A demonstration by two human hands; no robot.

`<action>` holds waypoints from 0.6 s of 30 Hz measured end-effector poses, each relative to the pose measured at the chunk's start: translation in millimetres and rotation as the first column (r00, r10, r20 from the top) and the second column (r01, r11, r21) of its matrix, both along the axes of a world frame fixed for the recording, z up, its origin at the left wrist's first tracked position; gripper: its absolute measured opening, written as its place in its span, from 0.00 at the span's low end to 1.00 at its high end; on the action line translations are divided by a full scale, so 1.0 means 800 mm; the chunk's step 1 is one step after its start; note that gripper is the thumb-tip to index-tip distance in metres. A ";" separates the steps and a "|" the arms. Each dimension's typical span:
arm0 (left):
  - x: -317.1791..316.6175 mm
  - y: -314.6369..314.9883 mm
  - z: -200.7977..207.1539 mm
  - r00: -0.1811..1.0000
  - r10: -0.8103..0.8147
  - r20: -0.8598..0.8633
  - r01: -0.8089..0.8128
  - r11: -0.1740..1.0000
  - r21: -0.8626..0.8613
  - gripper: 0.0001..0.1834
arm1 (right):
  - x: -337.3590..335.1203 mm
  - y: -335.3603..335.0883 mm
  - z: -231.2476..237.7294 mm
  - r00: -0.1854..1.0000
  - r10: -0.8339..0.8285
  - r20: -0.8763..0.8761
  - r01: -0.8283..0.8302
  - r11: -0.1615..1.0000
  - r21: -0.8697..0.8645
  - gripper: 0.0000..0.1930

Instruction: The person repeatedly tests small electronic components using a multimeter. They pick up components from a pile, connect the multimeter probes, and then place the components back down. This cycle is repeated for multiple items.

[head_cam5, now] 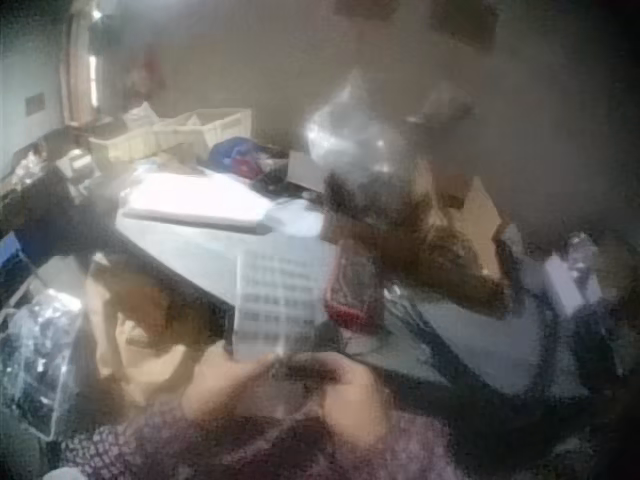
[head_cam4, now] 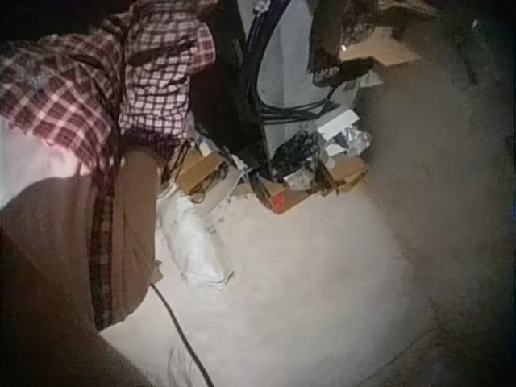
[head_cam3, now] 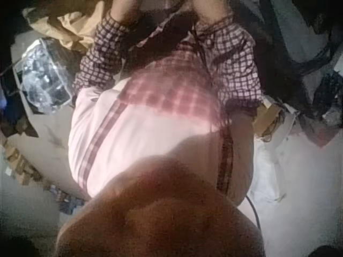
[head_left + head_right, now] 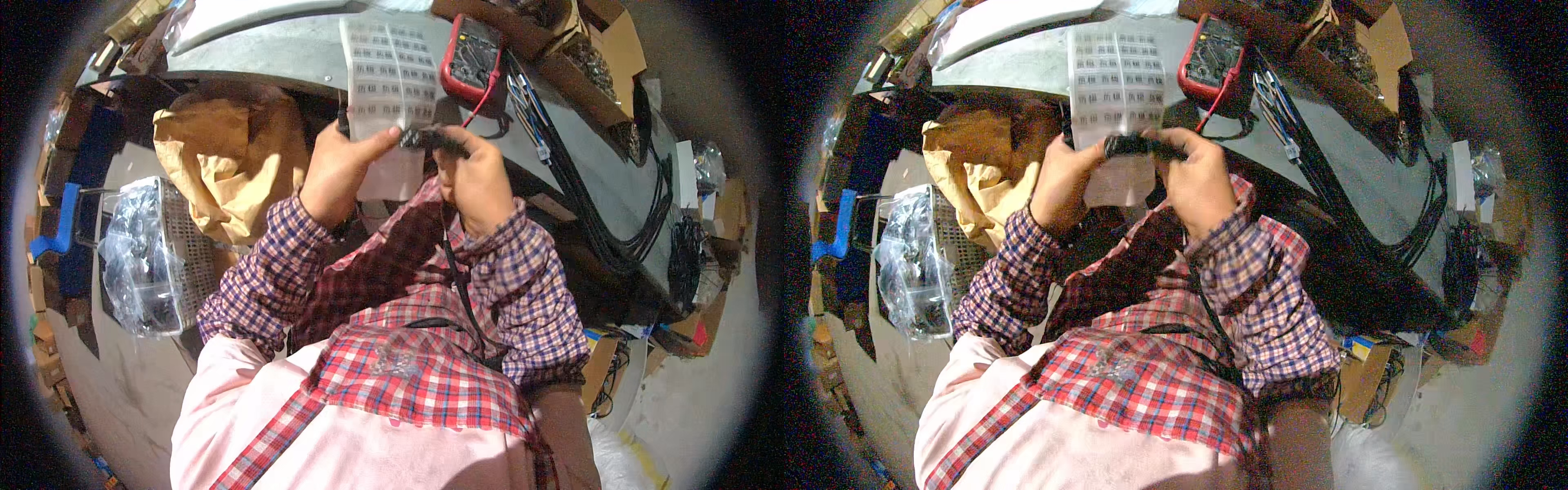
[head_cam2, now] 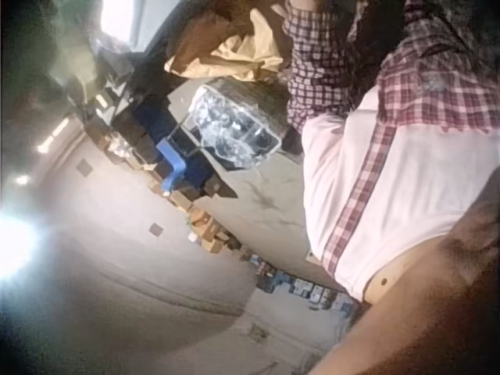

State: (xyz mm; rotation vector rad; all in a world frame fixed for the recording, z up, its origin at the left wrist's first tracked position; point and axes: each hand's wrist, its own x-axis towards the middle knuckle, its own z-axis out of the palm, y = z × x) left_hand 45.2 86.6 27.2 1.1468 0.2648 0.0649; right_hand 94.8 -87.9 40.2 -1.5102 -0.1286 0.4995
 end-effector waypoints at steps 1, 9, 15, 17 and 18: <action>0.002 -0.001 0.006 1.000 0.005 0.013 -0.006 0.999 0.034 0.18 | 0.004 -0.003 0.006 0.999 -0.026 -0.036 0.028 0.997 0.070 0.14; 0.037 0.014 0.040 0.976 0.030 0.215 -0.063 0.987 0.149 0.19 | 0.038 -0.033 0.049 0.998 -0.066 -0.020 0.066 0.997 0.027 0.06; 0.047 0.011 0.029 0.962 0.208 0.175 -0.223 0.973 0.067 0.19 | 0.042 -0.030 0.021 0.923 0.209 0.322 -0.129 0.959 -0.252 0.09; 0.046 0.041 0.038 0.954 0.260 0.149 -0.272 0.960 0.067 0.19 | 0.020 -0.030 0.019 0.752 0.514 0.413 -0.328 0.835 -0.442 0.10; 0.044 0.053 0.040 0.968 0.221 0.114 -0.230 0.970 0.074 0.19 | 0.001 -0.026 0.007 0.703 0.611 0.364 -0.413 0.768 -0.490 0.11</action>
